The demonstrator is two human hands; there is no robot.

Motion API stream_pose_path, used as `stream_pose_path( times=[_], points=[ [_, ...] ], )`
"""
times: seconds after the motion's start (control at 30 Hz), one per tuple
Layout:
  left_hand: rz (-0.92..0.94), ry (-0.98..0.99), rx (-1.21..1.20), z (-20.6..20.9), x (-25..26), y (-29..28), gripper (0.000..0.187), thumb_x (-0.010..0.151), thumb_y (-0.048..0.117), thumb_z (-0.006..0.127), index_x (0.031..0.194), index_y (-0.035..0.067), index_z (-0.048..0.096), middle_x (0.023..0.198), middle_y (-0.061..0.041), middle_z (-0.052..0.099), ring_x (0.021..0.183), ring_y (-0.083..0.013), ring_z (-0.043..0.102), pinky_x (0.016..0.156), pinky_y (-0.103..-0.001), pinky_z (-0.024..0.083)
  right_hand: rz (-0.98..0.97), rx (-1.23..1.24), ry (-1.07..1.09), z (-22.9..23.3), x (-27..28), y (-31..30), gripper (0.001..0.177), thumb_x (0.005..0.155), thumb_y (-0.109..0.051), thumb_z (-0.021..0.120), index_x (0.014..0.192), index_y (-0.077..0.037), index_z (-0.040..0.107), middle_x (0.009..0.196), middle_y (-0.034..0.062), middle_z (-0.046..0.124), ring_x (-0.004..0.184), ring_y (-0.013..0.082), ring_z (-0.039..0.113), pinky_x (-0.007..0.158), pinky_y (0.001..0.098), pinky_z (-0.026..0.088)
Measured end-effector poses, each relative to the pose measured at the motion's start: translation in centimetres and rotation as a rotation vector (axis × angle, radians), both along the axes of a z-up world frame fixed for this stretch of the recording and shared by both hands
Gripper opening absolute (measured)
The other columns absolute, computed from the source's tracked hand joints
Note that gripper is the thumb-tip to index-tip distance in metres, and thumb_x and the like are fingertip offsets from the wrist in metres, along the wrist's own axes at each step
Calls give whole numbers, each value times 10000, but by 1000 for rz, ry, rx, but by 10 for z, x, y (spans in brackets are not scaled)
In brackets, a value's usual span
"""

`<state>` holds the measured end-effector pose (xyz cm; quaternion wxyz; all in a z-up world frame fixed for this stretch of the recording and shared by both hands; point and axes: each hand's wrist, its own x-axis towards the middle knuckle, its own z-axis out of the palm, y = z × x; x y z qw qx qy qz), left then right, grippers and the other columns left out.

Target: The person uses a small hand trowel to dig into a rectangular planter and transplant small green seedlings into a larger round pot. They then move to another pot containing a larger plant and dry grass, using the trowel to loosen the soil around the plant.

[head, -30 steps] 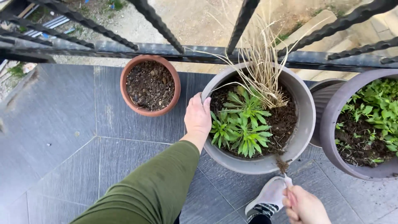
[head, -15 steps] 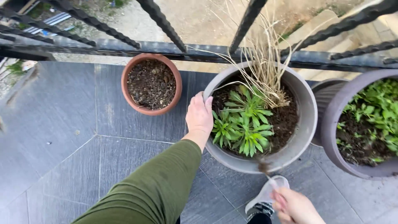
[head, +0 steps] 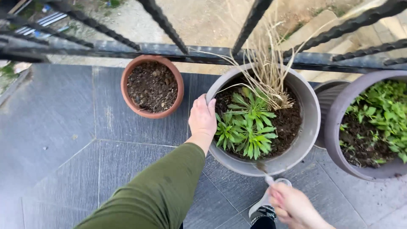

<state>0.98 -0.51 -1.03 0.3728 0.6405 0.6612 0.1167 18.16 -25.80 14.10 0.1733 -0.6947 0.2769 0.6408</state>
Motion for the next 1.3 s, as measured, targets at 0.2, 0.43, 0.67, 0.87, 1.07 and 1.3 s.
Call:
stream_pose_path(
  times=[0.2, 0.43, 0.67, 0.87, 1.07, 1.3],
  points=[
    [-23, -22, 17, 2, -1, 8, 466, 1019, 451, 464, 1339, 129, 569, 1160, -178, 647, 1022, -436, 640, 859, -581, 487, 285, 77, -248, -35, -50, 85, 218, 932, -181, 485, 747, -85, 549, 611, 56, 547, 385, 131, 369, 332, 246, 149],
    [-14, 14, 22, 8, -5, 6, 468, 1016, 464, 473, 1320, 121, 569, 1132, -214, 650, 1008, -467, 643, 872, -594, 478, 804, 97, -311, 27, -14, 37, 353, 920, -275, 595, 667, -30, 569, 509, 135, 576, 440, 260, 492, 495, 397, 388],
    [-9, 9, -38, 7, -1, 3, 518, 1025, 507, 418, 1373, 148, 554, 1226, -150, 636, 1057, -414, 634, 862, -576, 496, 166, -53, -59, 18, -47, 134, 254, 1125, -153, 450, 1149, 33, 622, 715, 50, 515, 457, 71, 293, 351, 192, 203],
    [-4, -3, 22, 0, -2, 2, 468, 1008, 454, 498, 1338, 132, 581, 1189, -189, 656, 1046, -447, 646, 892, -580, 483, 109, 72, -244, 42, -43, 71, 367, 1028, -390, 682, 944, -33, 673, 646, 62, 513, 510, 128, 314, 454, 276, 222],
    [-8, -25, -1, 5, -2, 2, 500, 1015, 491, 448, 1350, 137, 558, 1204, -170, 640, 1049, -442, 634, 841, -597, 490, 245, -27, -136, 22, 64, 23, 376, 1055, -195, 521, 1224, 80, 715, 692, 146, 496, 411, 161, 290, 314, 274, 114],
    [-47, 2, 90, -9, -4, -3, 479, 1055, 526, 435, 1339, 152, 528, 1091, -140, 607, 1010, -451, 691, 890, -553, 590, 1474, -81, -84, -35, -22, 80, 547, 1084, -451, 302, 968, -132, 731, 804, -1, 714, 782, 75, 748, 675, 218, 630]
  ],
)
